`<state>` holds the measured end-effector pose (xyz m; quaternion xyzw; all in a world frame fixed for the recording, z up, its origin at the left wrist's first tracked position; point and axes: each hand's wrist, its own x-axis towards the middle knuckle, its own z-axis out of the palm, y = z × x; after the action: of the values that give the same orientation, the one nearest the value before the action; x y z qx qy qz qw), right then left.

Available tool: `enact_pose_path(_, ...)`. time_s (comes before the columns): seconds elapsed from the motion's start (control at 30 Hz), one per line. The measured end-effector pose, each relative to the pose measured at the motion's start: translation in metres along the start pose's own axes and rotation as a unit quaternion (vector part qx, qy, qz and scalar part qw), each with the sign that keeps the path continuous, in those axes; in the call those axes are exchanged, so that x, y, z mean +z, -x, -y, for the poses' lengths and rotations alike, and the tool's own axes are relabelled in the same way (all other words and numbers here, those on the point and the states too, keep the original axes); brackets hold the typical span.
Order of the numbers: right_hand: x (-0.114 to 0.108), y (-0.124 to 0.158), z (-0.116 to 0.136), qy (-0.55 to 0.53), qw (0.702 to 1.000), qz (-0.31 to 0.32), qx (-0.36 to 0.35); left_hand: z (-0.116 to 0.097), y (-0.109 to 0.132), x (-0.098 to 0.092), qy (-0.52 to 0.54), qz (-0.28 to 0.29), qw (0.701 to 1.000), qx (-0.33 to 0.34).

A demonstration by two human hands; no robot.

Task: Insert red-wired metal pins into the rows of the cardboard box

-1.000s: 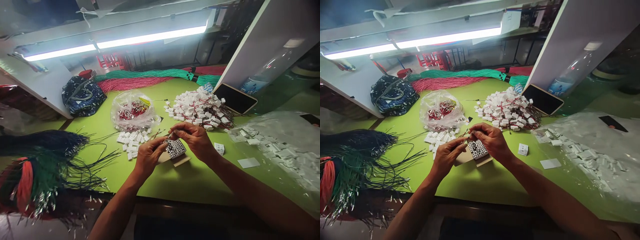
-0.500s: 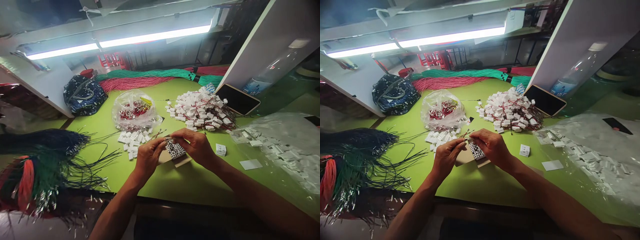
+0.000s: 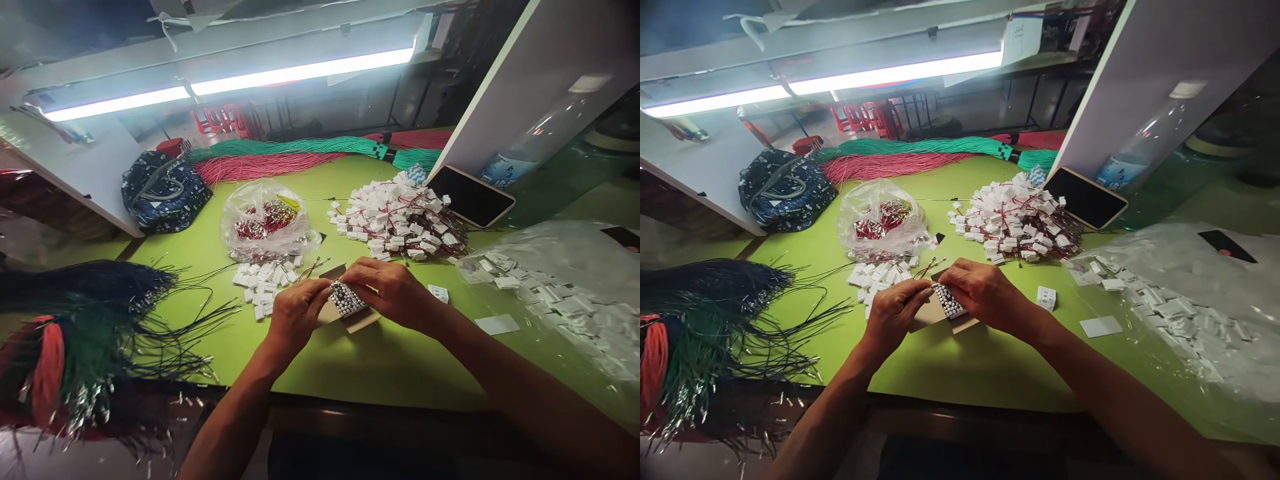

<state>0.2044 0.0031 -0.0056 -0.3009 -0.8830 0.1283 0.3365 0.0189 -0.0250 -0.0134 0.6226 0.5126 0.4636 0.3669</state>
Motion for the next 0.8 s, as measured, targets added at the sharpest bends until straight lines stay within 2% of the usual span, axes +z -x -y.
enact_pose_path(0.23,0.005,0.002,0.002,0.02,1.0,0.006,-0.024,0.0,-0.002,-0.004,0.017,0.025,0.999,-0.02)
enact_pose_path(0.47,0.008,0.003,0.006,0.096,0.994,0.011,-0.049,-0.001,-0.002,-0.008,-0.009,0.096,0.995,-0.019)
enact_pose_path(0.53,0.007,0.004,0.008,0.1,0.993,0.015,-0.058,-0.002,-0.003,-0.01,-0.001,0.117,0.992,-0.04)
enact_pose_path(0.7,0.001,0.001,0.011,0.054,0.996,0.02,-0.067,-0.003,-0.003,-0.017,0.057,0.182,0.97,-0.147)
enact_pose_path(0.8,-0.001,0.0,0.009,0.002,0.998,0.018,-0.06,-0.002,-0.004,-0.019,0.083,0.207,0.962,-0.16)
